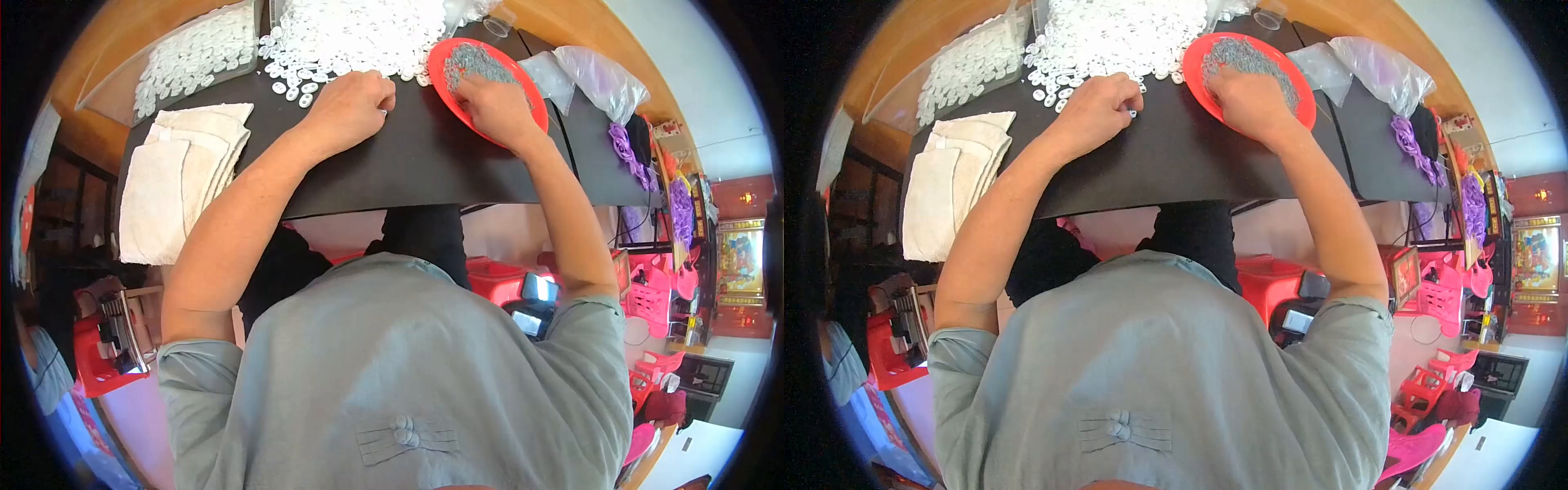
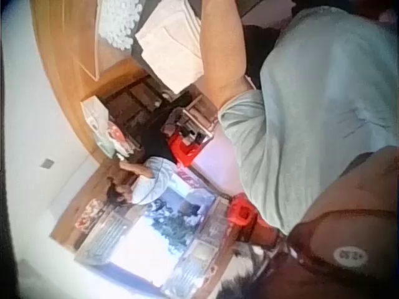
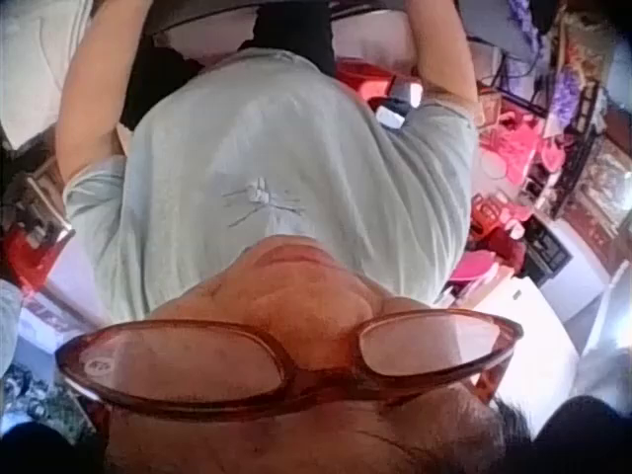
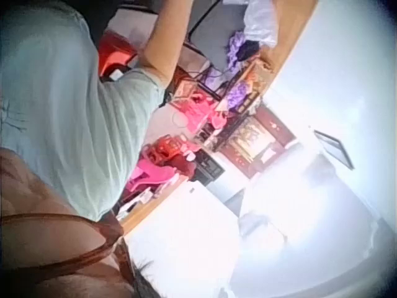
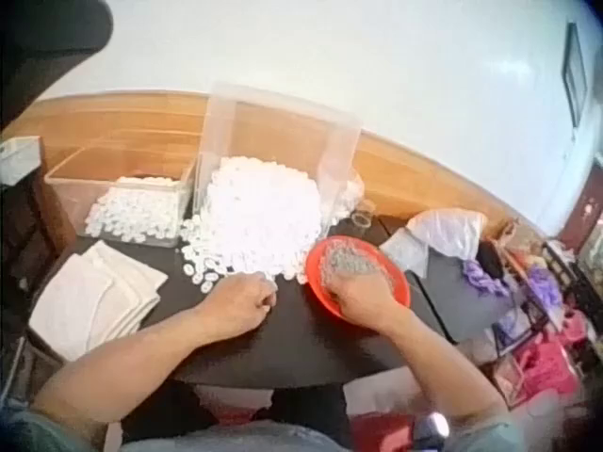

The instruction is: The person is manually inserting small metal contacts into white plastic housing units on a workspace table.

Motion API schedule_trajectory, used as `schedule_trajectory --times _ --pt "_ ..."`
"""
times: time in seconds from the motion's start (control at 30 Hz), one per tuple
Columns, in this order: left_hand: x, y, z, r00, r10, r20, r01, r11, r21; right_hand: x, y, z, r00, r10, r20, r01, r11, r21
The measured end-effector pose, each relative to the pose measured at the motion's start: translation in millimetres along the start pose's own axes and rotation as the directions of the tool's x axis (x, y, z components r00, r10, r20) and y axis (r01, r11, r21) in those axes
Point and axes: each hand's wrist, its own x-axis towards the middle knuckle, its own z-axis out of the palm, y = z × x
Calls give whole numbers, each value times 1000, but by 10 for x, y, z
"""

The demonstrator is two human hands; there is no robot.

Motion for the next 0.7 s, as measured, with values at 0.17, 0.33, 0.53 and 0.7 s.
schedule_trajectory --times 0.17,0.33,0.53,0.7 --pt "15 44 -5 1000 -21 -6 21 998 -51 -10 31 72 996 -82 -21 79 992 -100" --pt "1 17 1 999 -40 -17 39 997 -59 28 15 36 996 -73 56 80 988 -135" --pt "15 61 -29 999 -36 -31 35 998 -46 43 85 -30 975 -207 84 220 955 -196" --pt "-8 29 7 1000 -7 -31 6 1000 -12 97 16 -102 965 -195 174 232 945 -231"
